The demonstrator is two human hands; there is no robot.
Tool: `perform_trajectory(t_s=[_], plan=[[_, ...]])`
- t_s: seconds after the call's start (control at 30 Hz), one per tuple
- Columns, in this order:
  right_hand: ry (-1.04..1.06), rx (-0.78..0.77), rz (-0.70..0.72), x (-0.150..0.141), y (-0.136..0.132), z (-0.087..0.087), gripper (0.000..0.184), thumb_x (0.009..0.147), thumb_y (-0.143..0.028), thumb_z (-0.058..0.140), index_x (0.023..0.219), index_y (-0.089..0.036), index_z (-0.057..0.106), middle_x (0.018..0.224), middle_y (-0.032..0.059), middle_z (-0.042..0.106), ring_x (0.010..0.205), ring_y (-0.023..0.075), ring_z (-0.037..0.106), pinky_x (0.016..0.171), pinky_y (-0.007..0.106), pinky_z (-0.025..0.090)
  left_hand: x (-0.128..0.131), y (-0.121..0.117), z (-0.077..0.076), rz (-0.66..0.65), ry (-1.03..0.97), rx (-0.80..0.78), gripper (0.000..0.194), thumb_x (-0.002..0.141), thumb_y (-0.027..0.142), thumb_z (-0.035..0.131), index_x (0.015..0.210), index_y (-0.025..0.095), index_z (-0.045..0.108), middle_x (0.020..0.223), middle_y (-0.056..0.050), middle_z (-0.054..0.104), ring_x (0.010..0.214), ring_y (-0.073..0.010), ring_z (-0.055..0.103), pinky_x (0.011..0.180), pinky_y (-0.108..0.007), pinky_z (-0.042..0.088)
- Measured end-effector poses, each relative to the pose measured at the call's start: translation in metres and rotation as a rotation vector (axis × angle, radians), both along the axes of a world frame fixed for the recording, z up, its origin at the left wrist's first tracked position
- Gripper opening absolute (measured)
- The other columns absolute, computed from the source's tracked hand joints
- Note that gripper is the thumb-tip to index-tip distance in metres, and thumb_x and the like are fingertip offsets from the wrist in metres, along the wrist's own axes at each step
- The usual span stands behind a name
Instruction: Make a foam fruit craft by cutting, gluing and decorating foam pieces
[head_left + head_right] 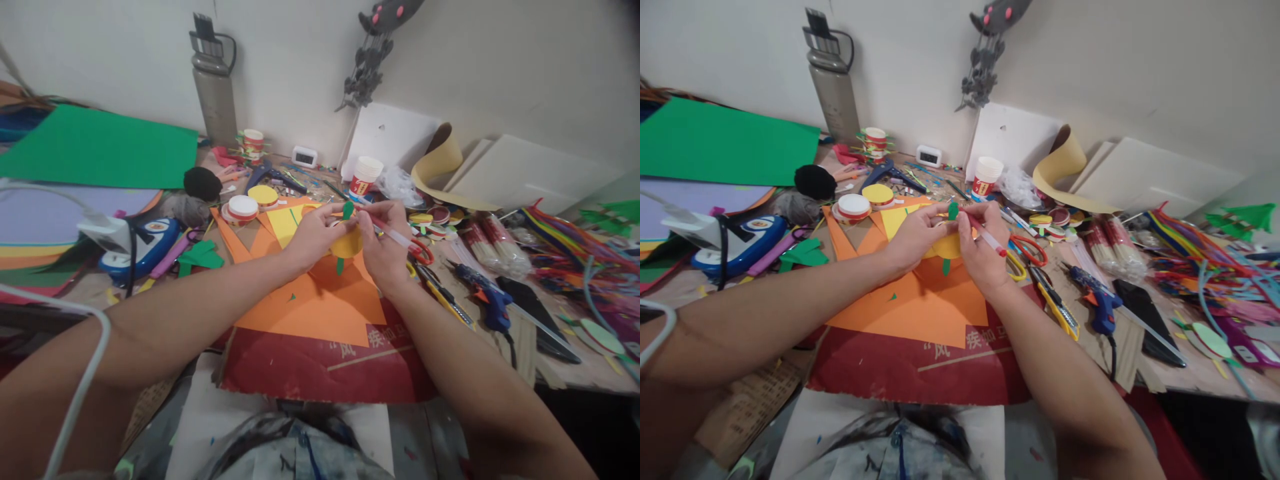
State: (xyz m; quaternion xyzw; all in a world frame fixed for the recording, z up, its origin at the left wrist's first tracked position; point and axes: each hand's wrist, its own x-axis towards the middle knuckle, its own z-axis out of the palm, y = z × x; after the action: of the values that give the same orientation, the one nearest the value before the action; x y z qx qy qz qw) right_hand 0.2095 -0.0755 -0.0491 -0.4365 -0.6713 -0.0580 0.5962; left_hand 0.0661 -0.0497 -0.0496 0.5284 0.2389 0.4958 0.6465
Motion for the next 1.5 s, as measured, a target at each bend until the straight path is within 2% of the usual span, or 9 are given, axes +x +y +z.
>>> perform_trajectory(t_s=[0.23,0.47,0.77,1.03,1.3,1.5], plan=[[-0.008,-0.005,0.012,-0.0012,-0.0015,0.0012,0.014,0.102,-0.038,0.060,0.099,-0.024,0.058,0.087,0.0028,0.068,0.078,0.0185,0.068,0.073,0.036,0.058,0.0008,0.0019,-0.0031,-0.001,-0.002,0.027,0.051,0.074,0.039,0.091,0.117,0.016,0.076,0.092,-0.005,0.080,0.071,-0.0121,0.067,0.069,-0.024,0.052],[0.002,-0.028,0.006,-0.0017,-0.0027,0.0024,0.014,0.101,-0.037,0.060,0.099,-0.024,0.058,0.087,0.0030,0.068,0.079,0.0184,0.068,0.074,0.036,0.058,0.0006,0.0043,-0.0063,0.010,0.039,0.038,0.049,0.077,0.039,0.089,0.120,0.018,0.076,0.089,-0.005,0.078,0.071,-0.0137,0.067,0.068,-0.025,0.052],[0.013,-0.034,0.009,-0.0023,-0.0020,0.0027,0.014,0.101,-0.038,0.059,0.099,-0.024,0.057,0.088,0.0038,0.068,0.080,0.0191,0.069,0.075,0.037,0.059,0.0000,0.0023,-0.0026,0.027,0.035,0.035,0.043,0.079,0.035,0.089,0.117,0.019,0.078,0.080,-0.003,0.075,0.068,-0.0133,0.064,0.063,-0.024,0.049],[0.022,-0.050,0.023,-0.0025,-0.0029,0.0028,0.013,0.102,-0.038,0.058,0.099,-0.025,0.057,0.089,0.0034,0.067,0.080,0.0188,0.069,0.076,0.037,0.060,0.0013,0.0021,-0.0027,0.019,0.013,-0.008,0.046,0.076,0.037,0.090,0.117,0.018,0.078,0.084,-0.003,0.076,0.069,-0.0131,0.065,0.065,-0.024,0.051],[0.015,-0.044,0.023,-0.0017,-0.0014,0.0014,0.014,0.102,-0.038,0.058,0.099,-0.024,0.057,0.089,0.0032,0.067,0.080,0.0187,0.068,0.076,0.037,0.060,0.0009,0.0027,-0.0029,0.039,0.032,0.010,0.043,0.077,0.036,0.090,0.115,0.019,0.078,0.079,-0.003,0.074,0.064,-0.0119,0.062,0.059,-0.022,0.048],[0.003,-0.035,-0.001,-0.0016,-0.0005,0.0010,0.015,0.101,-0.039,0.058,0.099,-0.024,0.058,0.088,0.0027,0.068,0.079,0.0180,0.068,0.075,0.036,0.060,0.0012,0.0032,-0.0038,0.051,0.051,0.041,0.041,0.078,0.037,0.090,0.113,0.018,0.078,0.075,-0.002,0.071,0.066,-0.0127,0.063,0.061,-0.023,0.049]])
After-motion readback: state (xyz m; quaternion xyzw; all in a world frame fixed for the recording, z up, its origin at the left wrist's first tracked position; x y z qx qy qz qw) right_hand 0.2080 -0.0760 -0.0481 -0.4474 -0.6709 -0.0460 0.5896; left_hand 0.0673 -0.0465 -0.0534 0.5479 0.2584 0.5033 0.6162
